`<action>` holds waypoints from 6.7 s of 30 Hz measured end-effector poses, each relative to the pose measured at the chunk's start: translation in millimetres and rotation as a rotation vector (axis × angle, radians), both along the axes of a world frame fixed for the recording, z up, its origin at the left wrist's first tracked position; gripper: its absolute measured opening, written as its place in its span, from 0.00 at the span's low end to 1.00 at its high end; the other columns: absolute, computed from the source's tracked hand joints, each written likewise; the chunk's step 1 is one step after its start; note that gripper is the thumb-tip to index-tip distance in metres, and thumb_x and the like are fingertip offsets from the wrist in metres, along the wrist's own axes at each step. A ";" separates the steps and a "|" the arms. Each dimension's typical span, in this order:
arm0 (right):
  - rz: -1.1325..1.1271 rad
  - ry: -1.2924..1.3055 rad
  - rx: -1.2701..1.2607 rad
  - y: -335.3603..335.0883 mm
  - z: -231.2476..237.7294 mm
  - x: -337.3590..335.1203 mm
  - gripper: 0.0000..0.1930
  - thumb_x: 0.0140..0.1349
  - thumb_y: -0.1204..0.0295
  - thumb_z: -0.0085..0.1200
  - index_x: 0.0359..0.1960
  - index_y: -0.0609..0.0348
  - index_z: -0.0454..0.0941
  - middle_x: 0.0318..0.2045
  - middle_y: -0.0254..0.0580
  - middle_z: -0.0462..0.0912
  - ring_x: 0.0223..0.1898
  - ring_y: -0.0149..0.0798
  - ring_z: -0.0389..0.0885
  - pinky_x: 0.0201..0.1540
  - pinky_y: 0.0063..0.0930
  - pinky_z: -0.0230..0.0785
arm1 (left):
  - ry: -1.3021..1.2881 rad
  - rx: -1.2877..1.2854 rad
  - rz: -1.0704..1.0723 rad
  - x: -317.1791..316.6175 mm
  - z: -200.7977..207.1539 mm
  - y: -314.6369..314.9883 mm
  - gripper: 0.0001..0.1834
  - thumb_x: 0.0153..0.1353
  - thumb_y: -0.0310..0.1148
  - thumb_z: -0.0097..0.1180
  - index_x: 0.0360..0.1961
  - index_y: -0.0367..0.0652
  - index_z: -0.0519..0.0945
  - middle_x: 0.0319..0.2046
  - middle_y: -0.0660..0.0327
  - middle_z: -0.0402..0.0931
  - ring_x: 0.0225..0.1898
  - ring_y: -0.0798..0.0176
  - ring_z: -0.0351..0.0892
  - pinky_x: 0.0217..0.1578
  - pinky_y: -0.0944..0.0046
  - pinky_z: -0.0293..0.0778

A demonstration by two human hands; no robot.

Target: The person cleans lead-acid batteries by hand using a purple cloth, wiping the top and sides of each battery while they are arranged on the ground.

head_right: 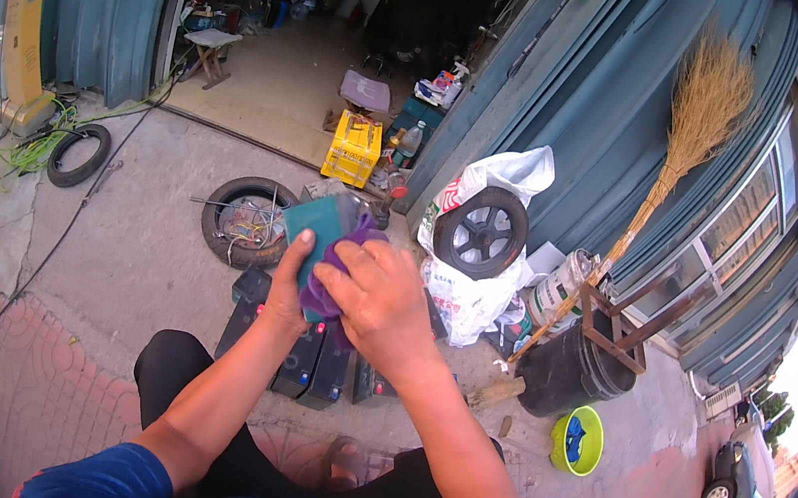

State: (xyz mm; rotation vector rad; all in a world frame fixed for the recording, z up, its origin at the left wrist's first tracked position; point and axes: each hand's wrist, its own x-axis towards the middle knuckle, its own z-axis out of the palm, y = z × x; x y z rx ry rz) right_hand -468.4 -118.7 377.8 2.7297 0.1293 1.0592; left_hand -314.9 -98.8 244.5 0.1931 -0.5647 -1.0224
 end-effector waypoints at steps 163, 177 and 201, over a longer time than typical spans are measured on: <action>-1.446 0.448 1.341 -186.7 -263.9 -89.8 0.47 0.50 0.38 0.77 0.53 0.77 0.86 0.51 0.56 0.90 0.46 0.54 0.93 0.40 0.59 0.87 | 0.103 0.758 -0.028 -16.7 -35.5 -25.2 0.22 0.74 0.48 0.66 0.50 0.38 0.83 0.42 0.52 0.87 0.41 0.53 0.90 0.46 0.50 0.88; -1.283 0.379 1.670 -188.5 -247.6 -83.8 0.50 0.60 0.34 0.70 0.63 0.76 0.81 0.64 0.61 0.83 0.57 0.61 0.89 0.45 0.70 0.85 | 0.000 0.721 0.031 -30.2 -27.1 -10.5 0.18 0.74 0.44 0.66 0.49 0.36 0.85 0.41 0.54 0.87 0.40 0.55 0.90 0.45 0.52 0.87; -0.098 -0.400 2.045 -70.8 -128.6 -86.8 0.20 0.76 0.66 0.65 0.63 0.62 0.80 0.50 0.40 0.89 0.43 0.31 0.89 0.46 0.29 0.85 | -0.370 0.618 -0.031 -77.6 -16.2 17.5 0.35 0.78 0.52 0.60 0.76 0.41 0.71 0.69 0.55 0.78 0.67 0.56 0.80 0.64 0.43 0.80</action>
